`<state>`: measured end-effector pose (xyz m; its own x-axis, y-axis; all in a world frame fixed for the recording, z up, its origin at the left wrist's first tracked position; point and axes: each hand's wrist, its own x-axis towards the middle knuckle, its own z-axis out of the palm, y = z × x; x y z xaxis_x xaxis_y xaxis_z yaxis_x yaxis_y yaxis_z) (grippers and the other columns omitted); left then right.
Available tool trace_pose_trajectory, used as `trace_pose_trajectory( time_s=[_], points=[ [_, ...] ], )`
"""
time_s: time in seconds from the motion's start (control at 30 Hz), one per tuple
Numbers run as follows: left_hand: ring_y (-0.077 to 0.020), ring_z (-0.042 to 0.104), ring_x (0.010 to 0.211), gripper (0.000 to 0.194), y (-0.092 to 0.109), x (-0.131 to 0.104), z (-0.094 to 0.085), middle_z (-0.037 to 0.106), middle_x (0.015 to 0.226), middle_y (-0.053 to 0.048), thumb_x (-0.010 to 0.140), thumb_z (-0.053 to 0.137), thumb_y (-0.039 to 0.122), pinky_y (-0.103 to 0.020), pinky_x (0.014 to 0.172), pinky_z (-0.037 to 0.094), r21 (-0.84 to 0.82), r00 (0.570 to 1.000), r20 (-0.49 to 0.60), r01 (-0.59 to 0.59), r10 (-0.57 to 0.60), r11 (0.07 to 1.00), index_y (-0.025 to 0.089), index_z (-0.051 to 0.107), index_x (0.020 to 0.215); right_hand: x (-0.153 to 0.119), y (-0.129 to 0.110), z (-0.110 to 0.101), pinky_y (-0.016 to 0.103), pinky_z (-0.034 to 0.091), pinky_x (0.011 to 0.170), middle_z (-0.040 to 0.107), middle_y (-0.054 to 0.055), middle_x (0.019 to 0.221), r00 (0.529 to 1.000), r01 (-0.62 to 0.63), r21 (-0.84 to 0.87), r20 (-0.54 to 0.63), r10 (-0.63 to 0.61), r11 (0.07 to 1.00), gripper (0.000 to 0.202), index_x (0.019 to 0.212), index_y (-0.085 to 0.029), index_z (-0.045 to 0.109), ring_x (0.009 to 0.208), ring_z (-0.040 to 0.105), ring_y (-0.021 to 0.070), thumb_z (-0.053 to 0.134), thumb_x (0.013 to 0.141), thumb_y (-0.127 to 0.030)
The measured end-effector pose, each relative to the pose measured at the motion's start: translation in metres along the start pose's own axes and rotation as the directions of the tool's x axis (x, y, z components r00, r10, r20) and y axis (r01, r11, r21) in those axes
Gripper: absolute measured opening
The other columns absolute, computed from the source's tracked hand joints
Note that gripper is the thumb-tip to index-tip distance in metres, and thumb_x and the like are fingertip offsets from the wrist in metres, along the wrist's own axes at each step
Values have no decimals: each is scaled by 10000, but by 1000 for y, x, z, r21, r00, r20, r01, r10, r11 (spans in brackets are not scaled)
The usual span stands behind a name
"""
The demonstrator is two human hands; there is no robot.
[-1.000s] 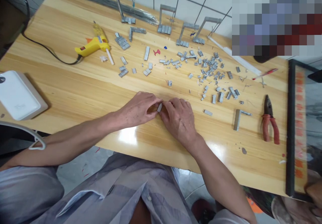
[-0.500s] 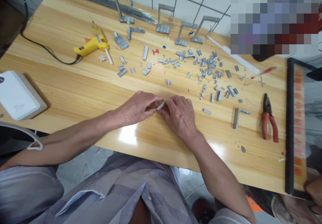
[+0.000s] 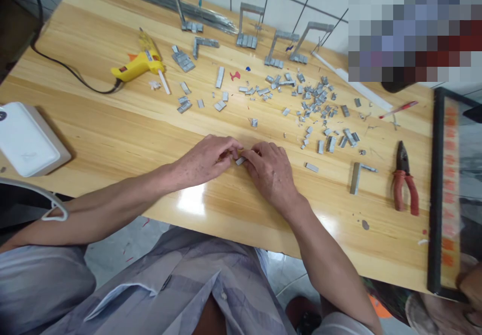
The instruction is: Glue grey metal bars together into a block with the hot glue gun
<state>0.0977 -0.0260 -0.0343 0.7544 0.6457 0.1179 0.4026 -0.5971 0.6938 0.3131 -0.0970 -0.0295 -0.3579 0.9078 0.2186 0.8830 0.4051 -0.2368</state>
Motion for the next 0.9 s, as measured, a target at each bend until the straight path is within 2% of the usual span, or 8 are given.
trace_pose_trajectory(
  time_s=[0.17,0.3,0.37,0.47,0.53,0.63,0.77,0.9],
  points=[
    [-169,692,861,230,4,1,-3,772,971,-43,948,528,138,-314,826,515,-83,994,-79,64,-71,994,177,682,1114,1,-3,0,392,432,795,742,114,1036,1000,-8,53,7,8,999,169,1066,-194,745,937,644,258,596,1043,-271],
    [-157,663,864,198,13,1,-10,765,1004,-42,983,569,270,-283,792,509,-252,970,-146,155,-196,955,176,715,1079,-2,-5,-3,397,508,825,723,102,1032,984,-70,223,-145,104,972,110,1083,-202,673,936,660,240,584,1044,-254],
    [-155,650,843,258,18,1,-12,767,992,-34,976,620,380,-275,761,502,-369,960,-120,193,-253,909,183,734,1097,-4,-6,-4,394,534,814,716,85,1022,963,-74,269,-232,139,960,86,1101,-222,638,892,662,220,576,1047,-247],
    [-156,656,816,427,22,-1,-9,782,970,-38,890,751,517,-267,728,502,-571,951,-14,246,-309,783,185,766,1158,-6,-11,-4,396,548,777,724,74,1000,931,-49,221,-342,125,974,78,1117,-241,605,869,678,219,596,1040,-248],
    [-172,696,869,465,22,-1,-4,800,1002,-58,851,797,533,-280,782,533,-690,948,24,246,-318,680,177,788,1150,-7,-14,-2,389,549,743,731,70,982,917,-42,176,-384,108,984,92,1118,-247,593,867,692,221,613,1029,-242],
    [-204,736,984,424,21,-1,3,814,1073,-80,842,812,527,-317,906,562,-804,950,21,202,-312,559,165,811,1064,-8,-20,-2,378,546,702,737,62,964,911,-37,158,-400,98,987,109,1113,-255,584,856,706,219,622,1019,-216],
    [-200,747,958,392,20,-1,4,822,1029,-78,841,824,509,-321,903,573,-849,946,22,189,-324,493,152,807,1003,-6,-23,-2,353,537,660,740,42,947,905,-20,218,-412,110,976,149,1123,-255,591,792,694,195,667,1000,-220],
    [-170,723,891,367,21,-2,4,813,986,-70,848,827,482,-289,844,555,-848,944,13,186,-330,497,145,797,992,-6,-23,-1,350,540,642,745,25,899,904,-47,232,-405,140,972,93,1084,-261,615,748,694,187,664,1006,-254]
  ],
)
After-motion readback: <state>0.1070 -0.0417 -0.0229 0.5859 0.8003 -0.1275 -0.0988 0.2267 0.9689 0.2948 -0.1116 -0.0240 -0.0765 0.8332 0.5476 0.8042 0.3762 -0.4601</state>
